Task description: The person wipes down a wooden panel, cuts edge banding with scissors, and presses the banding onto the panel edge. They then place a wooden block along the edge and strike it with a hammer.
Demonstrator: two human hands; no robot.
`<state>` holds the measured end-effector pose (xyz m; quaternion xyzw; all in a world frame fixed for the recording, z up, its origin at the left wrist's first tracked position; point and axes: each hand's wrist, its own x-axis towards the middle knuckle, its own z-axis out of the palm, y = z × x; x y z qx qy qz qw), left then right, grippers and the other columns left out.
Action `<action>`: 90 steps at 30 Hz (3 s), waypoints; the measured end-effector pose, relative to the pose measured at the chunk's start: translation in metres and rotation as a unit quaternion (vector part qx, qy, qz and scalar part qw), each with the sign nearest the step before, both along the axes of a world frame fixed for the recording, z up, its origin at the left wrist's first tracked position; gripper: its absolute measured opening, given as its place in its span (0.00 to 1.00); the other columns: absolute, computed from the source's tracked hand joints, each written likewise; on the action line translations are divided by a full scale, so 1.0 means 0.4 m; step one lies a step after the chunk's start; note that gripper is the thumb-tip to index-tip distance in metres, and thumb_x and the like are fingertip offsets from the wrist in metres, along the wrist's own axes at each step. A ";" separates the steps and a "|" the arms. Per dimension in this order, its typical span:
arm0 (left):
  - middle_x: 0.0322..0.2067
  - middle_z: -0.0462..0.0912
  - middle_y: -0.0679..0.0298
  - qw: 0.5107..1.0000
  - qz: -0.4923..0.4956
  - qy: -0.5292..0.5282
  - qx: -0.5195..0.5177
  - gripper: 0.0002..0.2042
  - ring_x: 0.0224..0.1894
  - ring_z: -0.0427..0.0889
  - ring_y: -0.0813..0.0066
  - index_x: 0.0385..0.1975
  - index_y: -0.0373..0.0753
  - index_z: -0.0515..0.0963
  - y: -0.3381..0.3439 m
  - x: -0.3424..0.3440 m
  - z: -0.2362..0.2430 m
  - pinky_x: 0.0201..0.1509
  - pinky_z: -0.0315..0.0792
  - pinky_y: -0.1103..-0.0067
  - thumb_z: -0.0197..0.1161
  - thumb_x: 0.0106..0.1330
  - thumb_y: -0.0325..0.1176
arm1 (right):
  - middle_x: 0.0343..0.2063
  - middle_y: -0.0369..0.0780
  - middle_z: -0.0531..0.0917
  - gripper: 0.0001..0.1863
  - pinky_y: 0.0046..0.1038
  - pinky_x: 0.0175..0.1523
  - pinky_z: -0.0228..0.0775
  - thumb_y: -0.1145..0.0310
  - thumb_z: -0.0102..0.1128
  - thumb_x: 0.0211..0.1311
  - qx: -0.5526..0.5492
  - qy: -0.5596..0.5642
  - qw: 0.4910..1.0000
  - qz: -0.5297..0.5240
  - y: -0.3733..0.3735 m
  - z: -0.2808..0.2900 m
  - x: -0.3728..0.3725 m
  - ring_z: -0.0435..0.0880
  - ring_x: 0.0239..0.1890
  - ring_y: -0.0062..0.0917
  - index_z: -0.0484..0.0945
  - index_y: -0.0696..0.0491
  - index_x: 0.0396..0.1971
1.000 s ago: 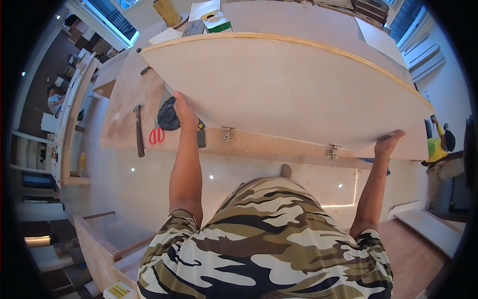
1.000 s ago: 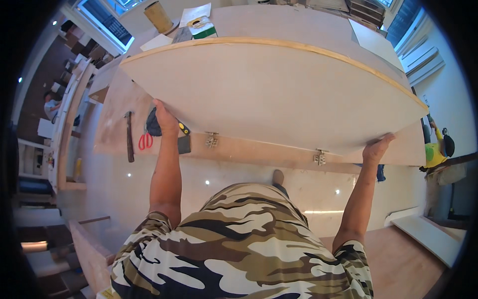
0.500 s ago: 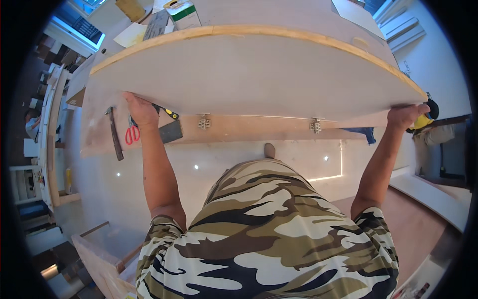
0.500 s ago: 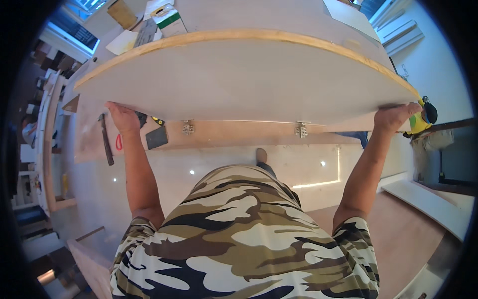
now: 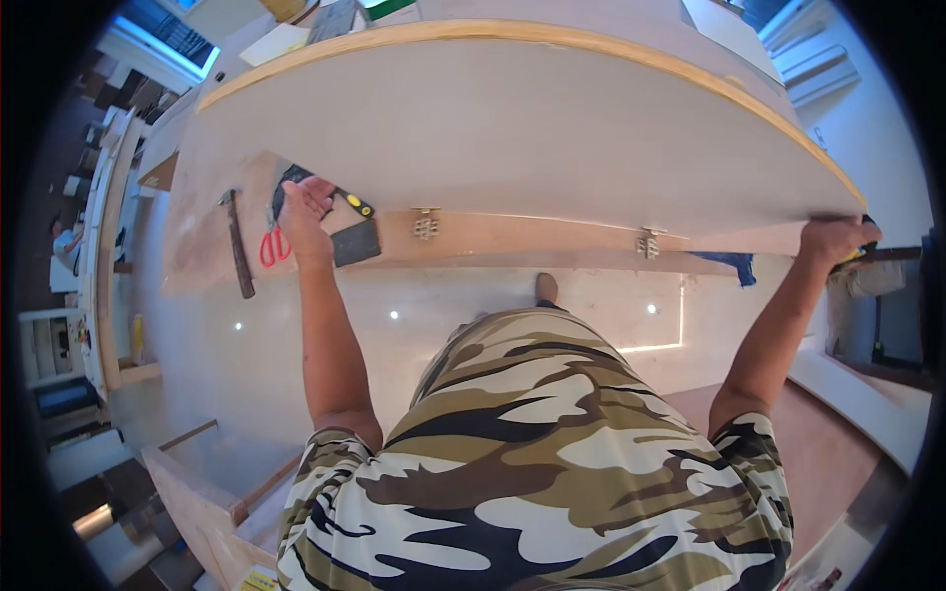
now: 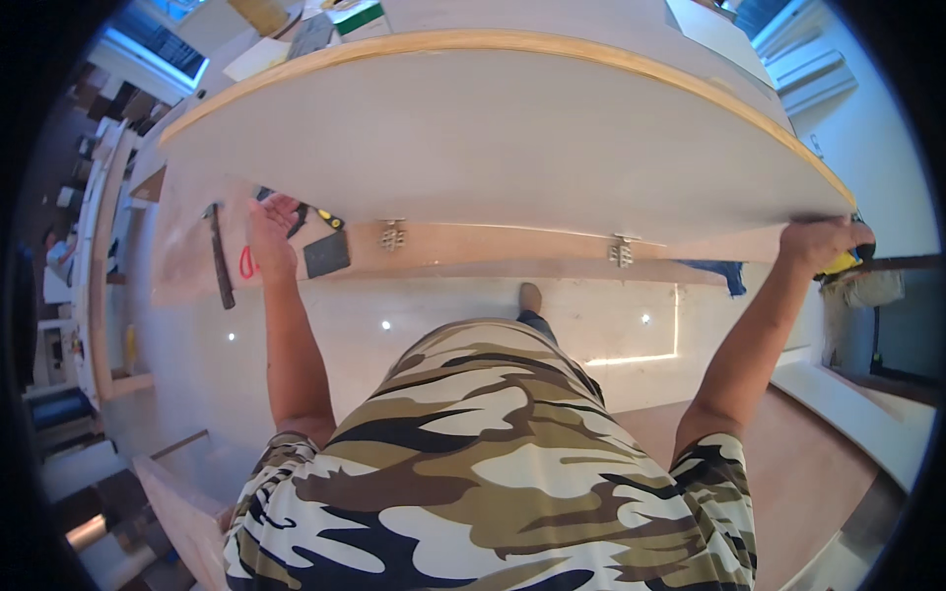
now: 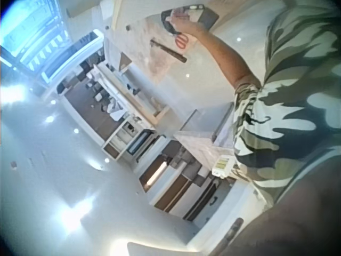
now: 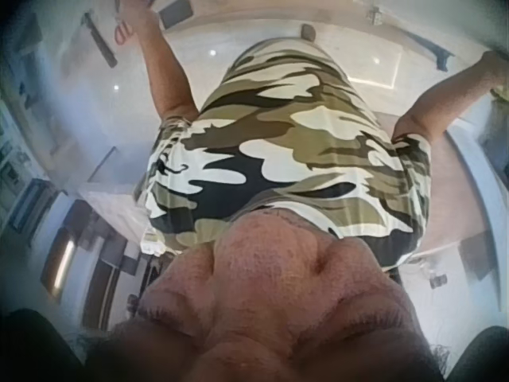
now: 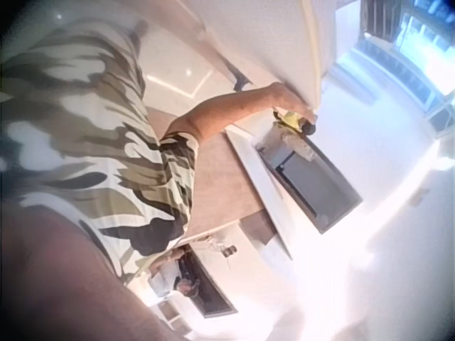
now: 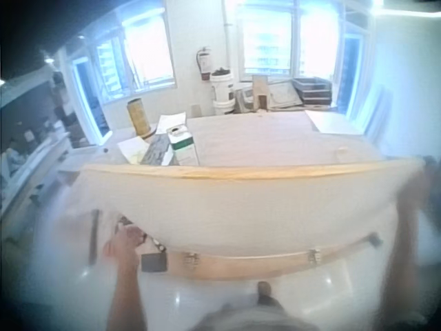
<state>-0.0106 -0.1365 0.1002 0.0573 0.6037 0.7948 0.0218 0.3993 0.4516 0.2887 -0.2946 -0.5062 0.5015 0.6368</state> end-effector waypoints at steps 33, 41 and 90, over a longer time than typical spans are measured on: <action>0.43 0.79 0.57 0.971 -0.113 -0.033 -0.208 0.35 0.46 0.73 0.69 0.47 0.26 0.76 0.087 -0.023 -0.210 0.55 0.67 0.72 0.44 0.75 0.61 | 0.46 0.45 0.82 0.23 0.40 0.48 0.77 0.52 0.55 0.68 0.136 -0.325 0.896 -0.271 0.336 -0.176 -0.040 0.83 0.49 0.37 0.66 0.56 0.48; 0.32 0.75 0.58 0.963 -0.011 0.085 -0.254 0.30 0.38 0.69 0.73 0.35 0.30 0.73 0.035 0.167 -0.097 0.45 0.67 0.75 0.43 0.77 0.58 | 0.53 0.47 0.78 0.31 0.40 0.57 0.77 0.43 0.59 0.62 0.088 -0.421 0.881 -0.196 0.180 -0.113 0.067 0.79 0.56 0.38 0.64 0.53 0.50; 0.44 0.80 0.60 0.933 -0.038 -0.007 0.358 0.26 0.45 0.80 0.76 0.51 0.31 0.70 0.469 0.207 0.302 0.54 0.75 0.78 0.77 0.57 0.32 | 0.61 0.49 0.74 0.48 0.45 0.54 0.79 0.34 0.57 0.53 0.005 -0.414 0.852 -0.321 0.151 -0.039 0.143 0.76 0.61 0.42 0.65 0.53 0.68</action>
